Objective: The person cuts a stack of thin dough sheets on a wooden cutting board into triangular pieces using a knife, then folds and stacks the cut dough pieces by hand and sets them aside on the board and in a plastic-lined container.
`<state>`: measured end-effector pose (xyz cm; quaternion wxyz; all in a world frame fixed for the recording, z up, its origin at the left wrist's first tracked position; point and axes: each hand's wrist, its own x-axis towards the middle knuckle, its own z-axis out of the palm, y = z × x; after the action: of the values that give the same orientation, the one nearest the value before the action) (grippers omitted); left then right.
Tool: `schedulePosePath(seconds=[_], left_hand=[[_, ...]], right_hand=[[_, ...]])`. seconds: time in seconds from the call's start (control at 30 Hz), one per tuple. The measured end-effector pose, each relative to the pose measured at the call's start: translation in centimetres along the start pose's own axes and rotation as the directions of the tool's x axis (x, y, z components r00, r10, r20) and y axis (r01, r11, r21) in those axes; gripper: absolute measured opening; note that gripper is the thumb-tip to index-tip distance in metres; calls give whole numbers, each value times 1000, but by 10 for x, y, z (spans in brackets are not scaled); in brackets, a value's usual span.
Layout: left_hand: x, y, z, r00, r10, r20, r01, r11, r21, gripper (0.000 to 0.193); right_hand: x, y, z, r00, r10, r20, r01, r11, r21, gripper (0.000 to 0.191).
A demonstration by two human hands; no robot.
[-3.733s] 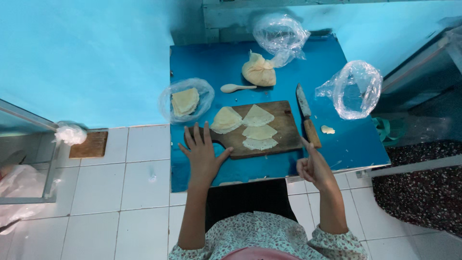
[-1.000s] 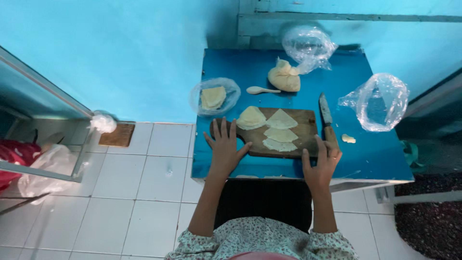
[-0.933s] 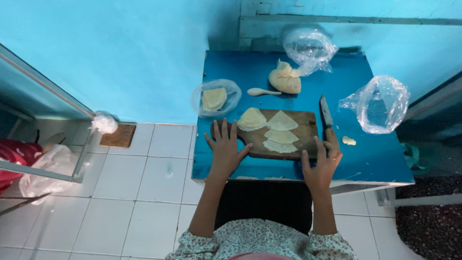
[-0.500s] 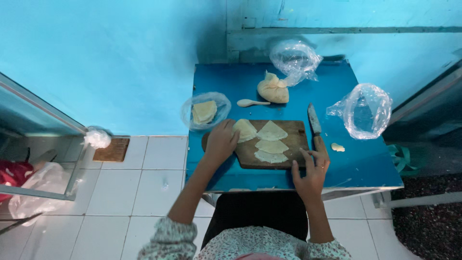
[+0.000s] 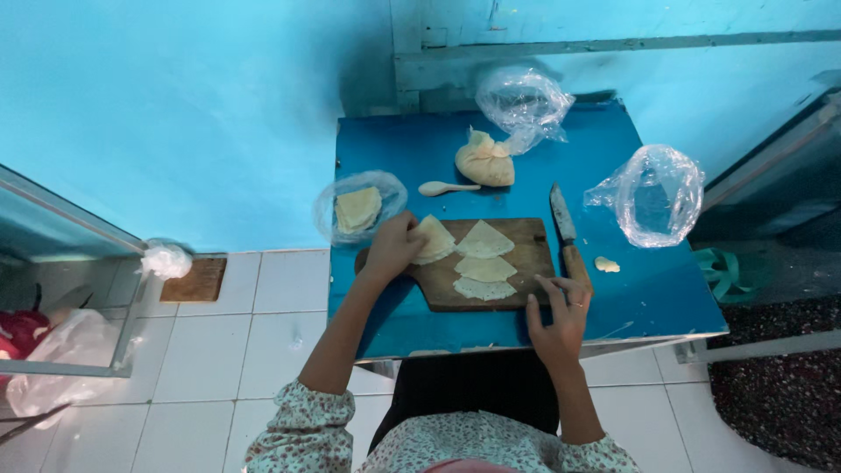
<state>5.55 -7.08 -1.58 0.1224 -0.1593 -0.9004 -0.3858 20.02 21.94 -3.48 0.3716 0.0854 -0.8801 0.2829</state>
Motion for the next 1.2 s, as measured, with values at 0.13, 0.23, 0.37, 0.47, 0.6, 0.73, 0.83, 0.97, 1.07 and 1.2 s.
schedulePosePath(seconds=[0.13, 0.23, 0.37, 0.47, 0.6, 0.73, 0.83, 0.97, 1.07, 1.2], left_hand=[[-3, -5, -5, 999, -10, -31, 8, 998, -69, 26], [-1, -14, -8, 996, -82, 23, 84, 990, -110, 31], [-3, -25, -5, 997, -76, 32, 80, 986, -144, 34], [-5, -29, -3, 999, -41, -9, 40, 997, -68, 35], [-10, -25, -2, 999, -32, -13, 32, 998, 47, 36], [-15, -11, 3, 988, 107, -110, -78, 968, 240, 34], [-21, 0, 8, 936, 311, -165, -240, 906, 348, 33], [-24, 13, 20, 902, 431, -10, -417, 879, 233, 22], [-27, 20, 32, 874, 486, -6, -475, 856, 205, 25], [-23, 18, 42, 878, 477, 50, -476, 854, 210, 13]], right_hand=[[-1, 0, 0, 1000, 12, -11, -11, 1000, 14, 35], [-1, 0, 0, 999, 34, -9, -34, 999, 29, 34], [-1, -1, 0, 999, 46, -22, -45, 999, 27, 34], [-3, -1, 0, 998, 38, -56, -37, 999, 22, 31], [-9, 2, 2, 993, 42, -107, -46, 998, -31, 23], [-14, 5, 4, 988, 66, -138, -70, 997, -27, 17], [-12, 3, 0, 992, 66, -107, -68, 998, -12, 20], [0, -4, -5, 999, 48, -13, -48, 998, -32, 15], [16, -6, -2, 999, -42, 20, 43, 998, -34, 21], [39, 1, 13, 990, -34, 134, 27, 998, 54, 23]])
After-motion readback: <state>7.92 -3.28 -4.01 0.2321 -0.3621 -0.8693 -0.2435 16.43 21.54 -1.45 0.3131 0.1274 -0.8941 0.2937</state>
